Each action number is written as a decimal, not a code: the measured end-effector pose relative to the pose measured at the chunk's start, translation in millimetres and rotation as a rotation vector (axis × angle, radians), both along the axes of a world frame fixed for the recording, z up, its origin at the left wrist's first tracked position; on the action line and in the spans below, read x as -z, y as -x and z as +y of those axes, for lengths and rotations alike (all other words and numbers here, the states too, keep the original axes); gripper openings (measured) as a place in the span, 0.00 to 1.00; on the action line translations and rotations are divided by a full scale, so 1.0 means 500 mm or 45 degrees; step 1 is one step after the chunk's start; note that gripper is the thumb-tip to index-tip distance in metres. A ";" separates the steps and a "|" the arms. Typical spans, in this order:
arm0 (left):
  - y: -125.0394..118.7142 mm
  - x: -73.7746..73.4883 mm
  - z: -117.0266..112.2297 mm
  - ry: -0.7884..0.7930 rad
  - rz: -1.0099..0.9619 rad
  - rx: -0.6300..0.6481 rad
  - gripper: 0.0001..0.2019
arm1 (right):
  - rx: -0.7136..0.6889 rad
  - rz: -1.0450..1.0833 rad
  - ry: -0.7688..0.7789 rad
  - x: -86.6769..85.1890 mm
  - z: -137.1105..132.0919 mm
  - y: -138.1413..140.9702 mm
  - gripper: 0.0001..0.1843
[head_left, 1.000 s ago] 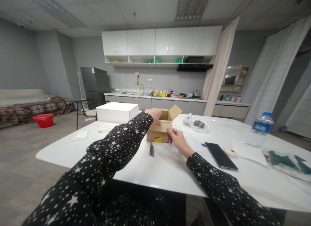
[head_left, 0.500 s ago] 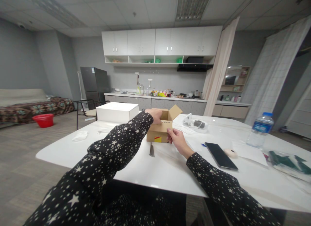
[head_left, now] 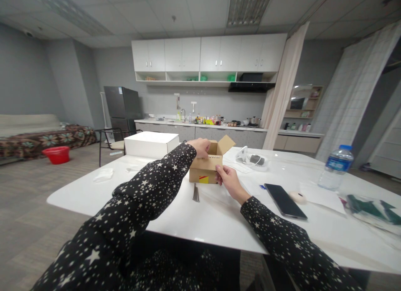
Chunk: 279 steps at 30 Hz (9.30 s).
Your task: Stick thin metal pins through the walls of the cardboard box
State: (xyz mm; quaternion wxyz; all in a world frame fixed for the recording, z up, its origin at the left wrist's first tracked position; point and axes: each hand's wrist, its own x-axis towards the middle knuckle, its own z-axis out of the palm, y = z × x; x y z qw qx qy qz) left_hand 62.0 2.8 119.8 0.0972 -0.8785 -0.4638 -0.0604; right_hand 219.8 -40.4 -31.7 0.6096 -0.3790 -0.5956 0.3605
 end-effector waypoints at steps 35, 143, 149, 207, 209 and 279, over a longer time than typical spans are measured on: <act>0.045 0.081 -0.199 -0.402 0.181 0.717 0.10 | -0.004 0.012 -0.032 -0.006 0.014 -0.010 0.27; 0.107 0.271 -0.115 -0.555 0.248 0.918 0.06 | -0.002 0.040 0.012 -0.018 0.001 -0.010 0.28; 0.096 0.229 -0.113 -0.605 0.225 0.969 0.06 | -0.003 0.029 -0.001 -0.011 0.003 -0.009 0.27; 0.009 0.076 -0.034 -0.536 0.236 0.226 0.13 | -0.033 0.055 0.024 -0.005 0.002 0.000 0.26; 0.008 0.077 -0.037 -0.546 0.243 0.217 0.13 | -0.028 0.055 0.026 -0.007 0.001 0.001 0.26; 0.028 0.006 -0.060 -0.534 0.002 0.138 0.14 | -0.022 0.061 0.051 0.002 0.004 -0.004 0.25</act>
